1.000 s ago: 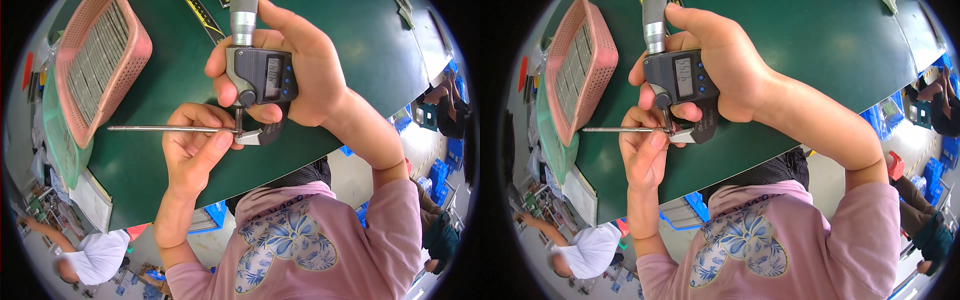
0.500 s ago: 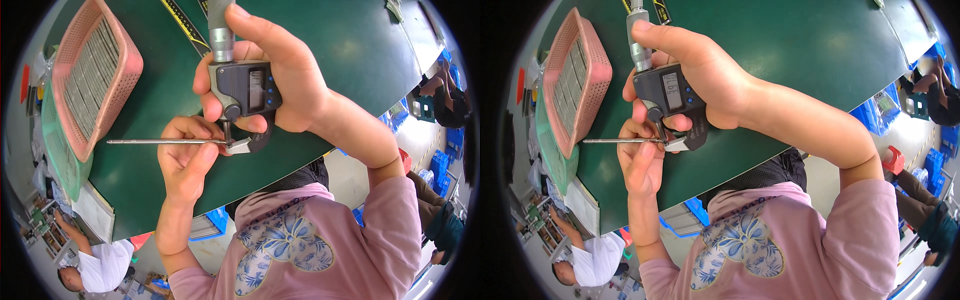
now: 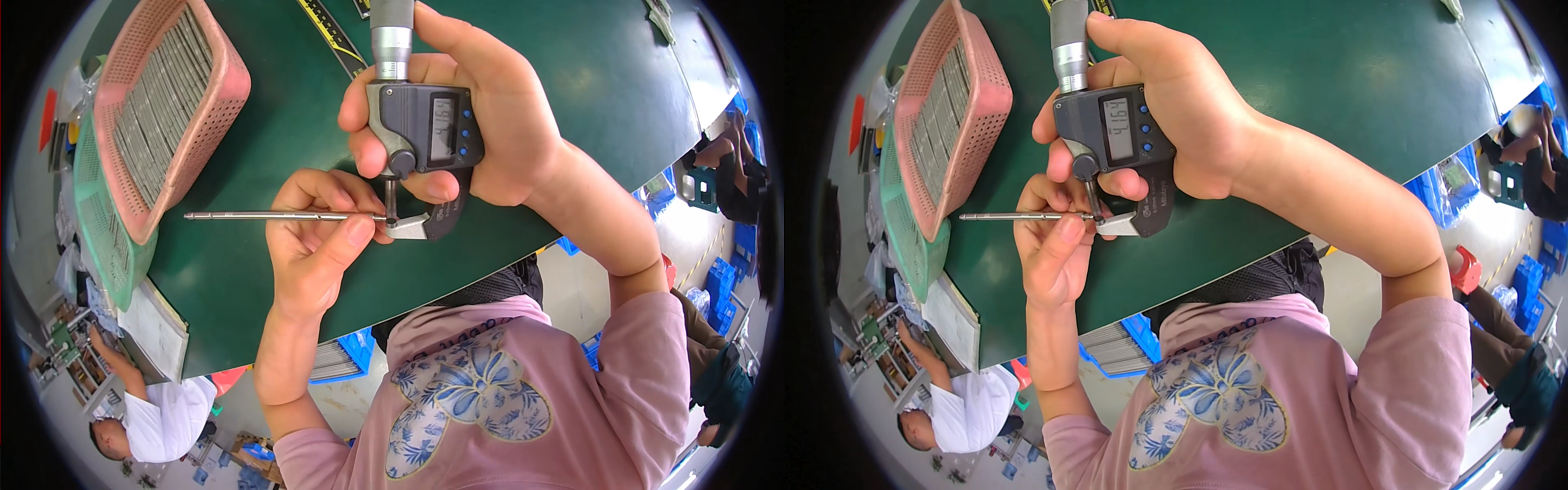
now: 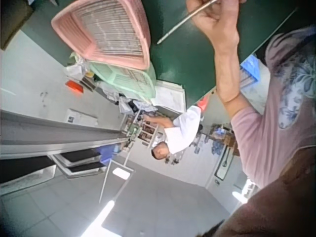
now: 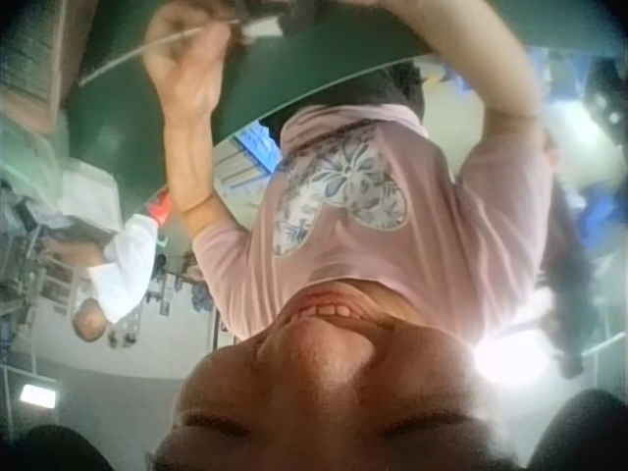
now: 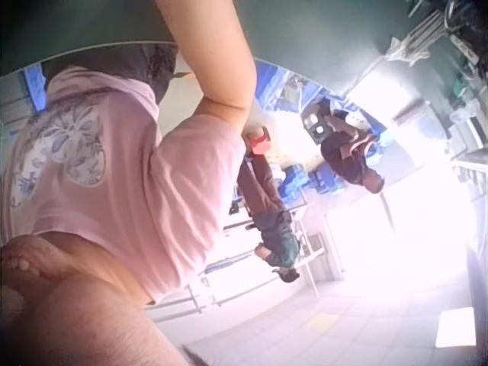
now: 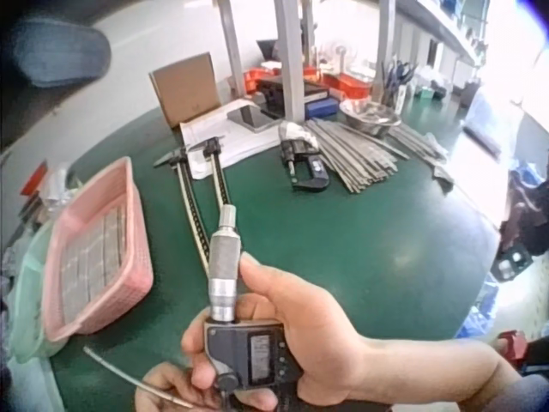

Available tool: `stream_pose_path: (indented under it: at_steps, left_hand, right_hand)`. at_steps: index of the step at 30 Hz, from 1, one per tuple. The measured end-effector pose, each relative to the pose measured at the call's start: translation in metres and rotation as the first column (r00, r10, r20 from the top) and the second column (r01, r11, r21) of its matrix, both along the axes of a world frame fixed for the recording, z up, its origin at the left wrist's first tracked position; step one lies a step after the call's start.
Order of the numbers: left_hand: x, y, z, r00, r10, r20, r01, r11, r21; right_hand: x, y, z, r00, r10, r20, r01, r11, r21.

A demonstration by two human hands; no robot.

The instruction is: The person repeatedly picks up thin metal rods from a green basket and measures their diameter using a digital caliper. After taking a measurement, the person places the rod into a pink basket. This process is repeated continuously throughout the video.

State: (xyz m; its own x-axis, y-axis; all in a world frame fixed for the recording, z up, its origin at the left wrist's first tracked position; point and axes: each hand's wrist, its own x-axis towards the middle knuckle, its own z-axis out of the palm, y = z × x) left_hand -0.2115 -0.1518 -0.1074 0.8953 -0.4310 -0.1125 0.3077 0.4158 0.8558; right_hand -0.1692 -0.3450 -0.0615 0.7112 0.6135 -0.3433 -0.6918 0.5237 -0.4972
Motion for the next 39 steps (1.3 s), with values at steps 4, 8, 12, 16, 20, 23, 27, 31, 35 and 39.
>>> stream_pose_path:
  at_steps: [4, 8, 12, 16, 20, 23, 27, 31, 35, 39]
  left_hand:
    - [-0.001, 0.0, -0.001, 1.0, -0.001, 0.019, 0.001, 1.0, 0.022]
    - [-0.001, 0.0, -0.001, 1.0, 0.006, 0.029, -0.007, 0.999, 0.041]
    - [0.0, 0.0, 0.0, 0.999, -0.001, 0.041, -0.001, 0.999, 0.044]
    - [-0.002, -0.003, 0.002, 0.999, 0.022, 0.042, -0.025, 0.996, 0.084]
    - [-0.002, -0.001, 0.002, 0.999, 0.027, 0.018, -0.03, 0.989, 0.145]
    - [-0.002, 0.002, -0.001, 1.0, 0.01, 0.02, -0.013, 0.99, 0.14]
    - [0.0, 0.001, 0.002, 1.0, 0.003, 0.006, -0.004, 0.998, 0.067]
    - [0.002, 0.002, 0.0, 0.999, -0.036, 0.02, 0.036, 0.999, 0.012]
    - [0.002, 0.003, -0.002, 0.998, -0.055, 0.041, 0.055, 0.998, 0.01]
    - [0.002, 0.001, -0.001, 0.997, -0.048, 0.056, 0.047, 0.999, 0.007]
  right_hand:
    - [0.001, 0.0, 0.0, 1.0, 0.004, -0.002, -0.004, 1.0, -0.006]
    - [0.0, 0.0, -0.001, 1.0, 0.001, -0.005, -0.001, 1.0, -0.012]
    - [-0.001, 0.006, -0.009, 0.999, -0.035, 0.021, 0.036, 0.998, -0.052]
    - [-0.002, 0.01, -0.017, 0.995, -0.081, 0.061, 0.085, 0.994, -0.074]
    - [-0.003, 0.01, -0.016, 0.996, -0.072, 0.049, 0.075, 0.994, -0.074]
    - [-0.003, 0.01, -0.016, 0.992, -0.045, 0.115, 0.055, 0.994, -0.089]
    - [-0.001, 0.008, -0.016, 0.992, -0.033, 0.119, 0.041, 0.997, -0.068]
    - [0.0, -0.003, 0.0, 0.999, 0.017, -0.033, -0.018, 1.0, -0.009]
    - [0.0, -0.005, 0.002, 0.997, 0.036, -0.069, -0.036, 0.999, 0.008]
    - [-0.001, -0.005, 0.002, 0.999, 0.019, -0.04, -0.019, 1.0, 0.007]
